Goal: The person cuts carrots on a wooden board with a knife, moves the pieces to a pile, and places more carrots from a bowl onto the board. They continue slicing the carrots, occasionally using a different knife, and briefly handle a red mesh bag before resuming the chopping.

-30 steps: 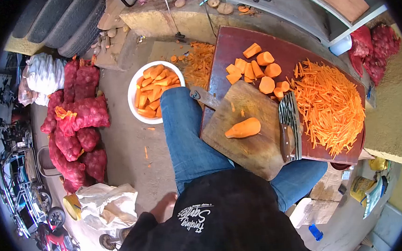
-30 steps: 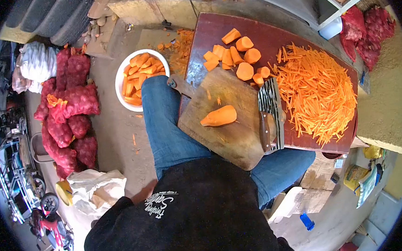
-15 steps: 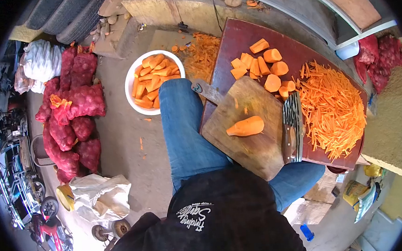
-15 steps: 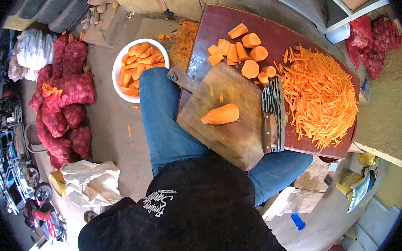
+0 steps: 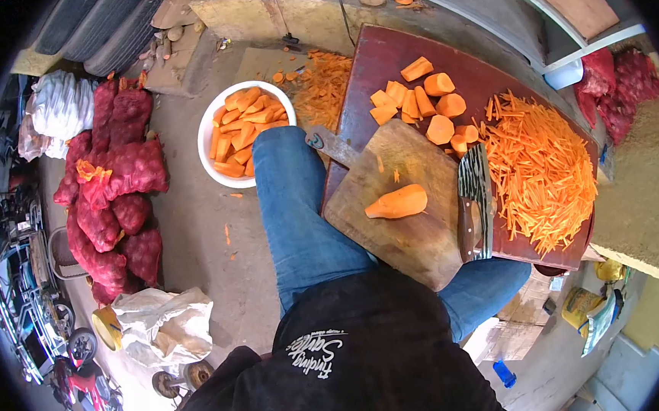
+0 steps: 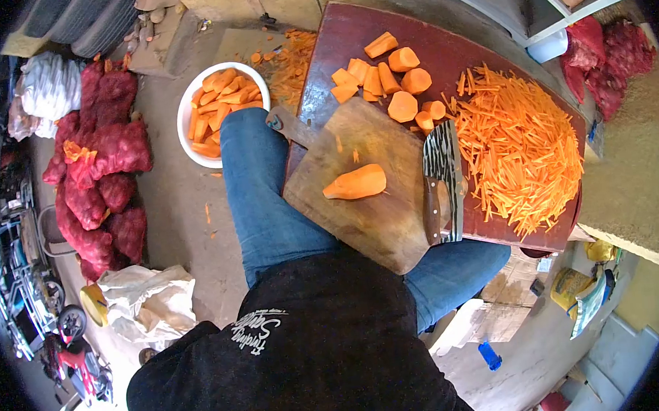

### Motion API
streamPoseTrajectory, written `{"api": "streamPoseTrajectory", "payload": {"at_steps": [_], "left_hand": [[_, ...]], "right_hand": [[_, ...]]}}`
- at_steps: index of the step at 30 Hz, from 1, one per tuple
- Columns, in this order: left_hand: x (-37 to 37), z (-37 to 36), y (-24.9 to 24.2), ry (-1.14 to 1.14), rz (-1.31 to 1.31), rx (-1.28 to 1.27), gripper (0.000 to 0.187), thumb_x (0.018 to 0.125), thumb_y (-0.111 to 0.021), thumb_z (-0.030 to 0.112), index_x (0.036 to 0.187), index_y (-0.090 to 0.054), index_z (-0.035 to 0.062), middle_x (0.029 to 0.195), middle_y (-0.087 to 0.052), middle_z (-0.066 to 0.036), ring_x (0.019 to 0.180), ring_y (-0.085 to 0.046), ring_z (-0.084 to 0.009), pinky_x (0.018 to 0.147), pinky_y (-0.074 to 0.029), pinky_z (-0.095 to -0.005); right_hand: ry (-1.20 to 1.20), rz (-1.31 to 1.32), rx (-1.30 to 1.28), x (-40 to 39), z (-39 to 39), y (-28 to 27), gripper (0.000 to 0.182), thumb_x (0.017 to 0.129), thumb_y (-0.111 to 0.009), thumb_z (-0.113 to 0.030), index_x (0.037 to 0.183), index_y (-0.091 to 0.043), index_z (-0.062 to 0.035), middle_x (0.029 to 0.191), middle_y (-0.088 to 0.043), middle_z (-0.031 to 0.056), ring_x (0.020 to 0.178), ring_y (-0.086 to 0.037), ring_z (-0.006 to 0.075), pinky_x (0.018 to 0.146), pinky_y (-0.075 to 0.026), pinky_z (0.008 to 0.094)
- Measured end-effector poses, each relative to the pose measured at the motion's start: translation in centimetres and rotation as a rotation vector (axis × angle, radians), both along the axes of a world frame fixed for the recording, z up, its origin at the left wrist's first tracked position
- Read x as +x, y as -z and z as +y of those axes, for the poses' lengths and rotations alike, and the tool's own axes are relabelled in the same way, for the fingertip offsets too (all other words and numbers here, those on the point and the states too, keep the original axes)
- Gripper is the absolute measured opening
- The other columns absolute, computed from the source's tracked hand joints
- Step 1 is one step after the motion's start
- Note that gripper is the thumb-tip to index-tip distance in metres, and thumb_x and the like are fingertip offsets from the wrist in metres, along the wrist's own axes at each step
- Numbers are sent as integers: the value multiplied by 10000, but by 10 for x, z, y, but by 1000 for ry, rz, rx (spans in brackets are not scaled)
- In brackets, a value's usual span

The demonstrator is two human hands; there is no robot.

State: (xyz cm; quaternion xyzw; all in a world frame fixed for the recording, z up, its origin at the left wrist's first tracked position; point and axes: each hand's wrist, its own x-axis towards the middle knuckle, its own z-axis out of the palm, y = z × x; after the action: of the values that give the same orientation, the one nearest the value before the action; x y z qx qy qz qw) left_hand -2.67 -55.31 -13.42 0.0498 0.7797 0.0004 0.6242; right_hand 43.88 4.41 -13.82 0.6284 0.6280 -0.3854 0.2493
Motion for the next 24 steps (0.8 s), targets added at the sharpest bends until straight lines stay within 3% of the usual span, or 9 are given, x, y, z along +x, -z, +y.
{"api": "streamPoseTrajectory", "payload": {"at_steps": [10, 15, 21, 24], "left_hand": [[7, -2, 10, -7, 1, 5, 337, 951, -757, 362, 962, -735, 26, 953, -779, -205, 878, -749, -337, 803, -573, -524], [28, 24, 44, 27, -20, 90, 342, 954, -758, 368, 967, -735, 27, 955, -778, -207, 877, -748, -340, 806, -573, -526], [8, 100, 104, 146, 115, 289, 348, 958, -759, 374, 972, -735, 27, 958, -777, -210, 877, -746, -342, 810, -572, -527], [-59, 134, 114, -13, 213, 376, 377, 973, -794, 389, 1073, -715, 34, 975, -763, -204, 853, -700, -317, 814, -561, -490]], "right_hand": [[-10, 18, -17, 7, -19, -7, 441, 903, -743, -485, 1072, -837, -89, 1075, -815, 156, 1052, -765, 318, 956, -583, 459], [-65, 5, -110, 41, -58, -15, 457, 906, -738, -495, 1084, -837, -87, 1096, -814, 164, 1073, -762, 326, 972, -579, 461], [-346, -39, -470, 183, -135, -4, 476, 910, -732, -509, 1098, -837, -85, 1122, -813, 172, 1098, -758, 336, 991, -574, 463], [-557, 37, -710, 291, -151, 9, 485, 911, -730, -515, 1105, -837, -83, 1135, -813, 177, 1110, -756, 341, 1001, -572, 464]]}}
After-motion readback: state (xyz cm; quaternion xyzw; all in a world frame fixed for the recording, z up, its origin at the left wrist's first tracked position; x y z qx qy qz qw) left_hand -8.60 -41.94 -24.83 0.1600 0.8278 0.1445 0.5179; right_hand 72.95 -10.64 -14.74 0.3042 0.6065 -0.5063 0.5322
